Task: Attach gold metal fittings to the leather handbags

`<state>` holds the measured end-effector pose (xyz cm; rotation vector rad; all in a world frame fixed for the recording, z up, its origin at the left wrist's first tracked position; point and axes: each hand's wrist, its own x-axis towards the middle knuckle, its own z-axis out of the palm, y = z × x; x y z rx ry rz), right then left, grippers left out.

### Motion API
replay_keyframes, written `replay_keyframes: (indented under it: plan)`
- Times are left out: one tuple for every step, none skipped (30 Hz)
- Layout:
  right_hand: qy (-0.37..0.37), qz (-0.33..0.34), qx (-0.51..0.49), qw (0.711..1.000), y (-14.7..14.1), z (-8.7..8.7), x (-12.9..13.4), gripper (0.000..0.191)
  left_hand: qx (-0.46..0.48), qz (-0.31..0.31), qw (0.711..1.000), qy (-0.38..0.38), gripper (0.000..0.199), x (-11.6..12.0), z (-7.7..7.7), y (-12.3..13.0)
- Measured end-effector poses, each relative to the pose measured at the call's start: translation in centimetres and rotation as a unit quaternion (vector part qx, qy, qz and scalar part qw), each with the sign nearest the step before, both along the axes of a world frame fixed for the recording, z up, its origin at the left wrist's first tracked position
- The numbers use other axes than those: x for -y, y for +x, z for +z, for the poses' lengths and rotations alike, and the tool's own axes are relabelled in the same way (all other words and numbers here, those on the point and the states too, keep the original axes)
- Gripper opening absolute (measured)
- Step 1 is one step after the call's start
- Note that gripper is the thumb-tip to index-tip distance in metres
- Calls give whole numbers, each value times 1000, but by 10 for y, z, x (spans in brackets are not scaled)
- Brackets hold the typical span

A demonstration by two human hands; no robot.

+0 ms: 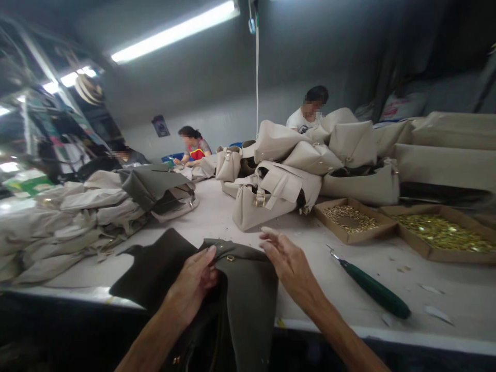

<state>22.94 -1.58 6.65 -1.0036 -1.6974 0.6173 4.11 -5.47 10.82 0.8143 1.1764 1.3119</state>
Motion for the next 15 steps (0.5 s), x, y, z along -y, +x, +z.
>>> replay_keyframes:
  plan:
    - [-16, -26, 12, 999, 15, -1, -10, 30, -1, -1, 1000, -6, 37, 1, 0, -1]
    - [-23, -56, 43, 997, 29, -3, -20, 28, -4, -2, 1000, -13, 36, 2, -1, -2]
    - [-29, -83, 84, 993, 43, -7, -28, 24, -7, -4, 1000, -21, 35, 2, -2, -4]
    - [-35, -102, 125, 986, 55, -11, -35, 21, -10, -6, 999, -30, 35, 2, -3, -6]
    - [-42, -113, 158, 980, 64, -16, -40, 18, -14, -11, 999, -39, 34, 2, -4, -7]
    - [-47, -117, 181, 975, 72, -22, -43, 15, -16, -14, 999, -48, 34, 2, -5, -8]
    - [-49, -117, 195, 972, 76, -27, -45, 14, -19, -17, 998, -53, 34, 3, -5, -8]
    - [-51, -115, 206, 970, 79, -31, -47, 13, -19, -18, 998, -58, 32, 3, -4, -7]
    - [-51, -112, 217, 968, 79, -35, -48, 13, -18, -15, 998, -58, 30, 4, -2, -6]
    - [-51, -106, 228, 966, 78, -38, -48, 13, -16, -8, 998, -56, 29, 5, -1, -5]
    - [-52, -99, 239, 965, 76, -40, -49, 13, -14, 0, 998, -56, 27, 6, 1, -3]
    - [-52, -94, 249, 963, 74, -41, -50, 13, -12, 9, 998, -58, 27, 7, 2, -2]
    - [-53, -89, 258, 960, 71, -42, -51, 14, -9, 16, 998, -62, 28, 8, 3, 0]
    - [-54, -86, 267, 958, 69, -42, -52, 14, -2, 21, 998, -65, 29, 8, 3, 1]
    - [-55, -82, 277, 956, 67, -42, -53, 14, 5, 22, 998, -65, 31, 8, 2, 1]
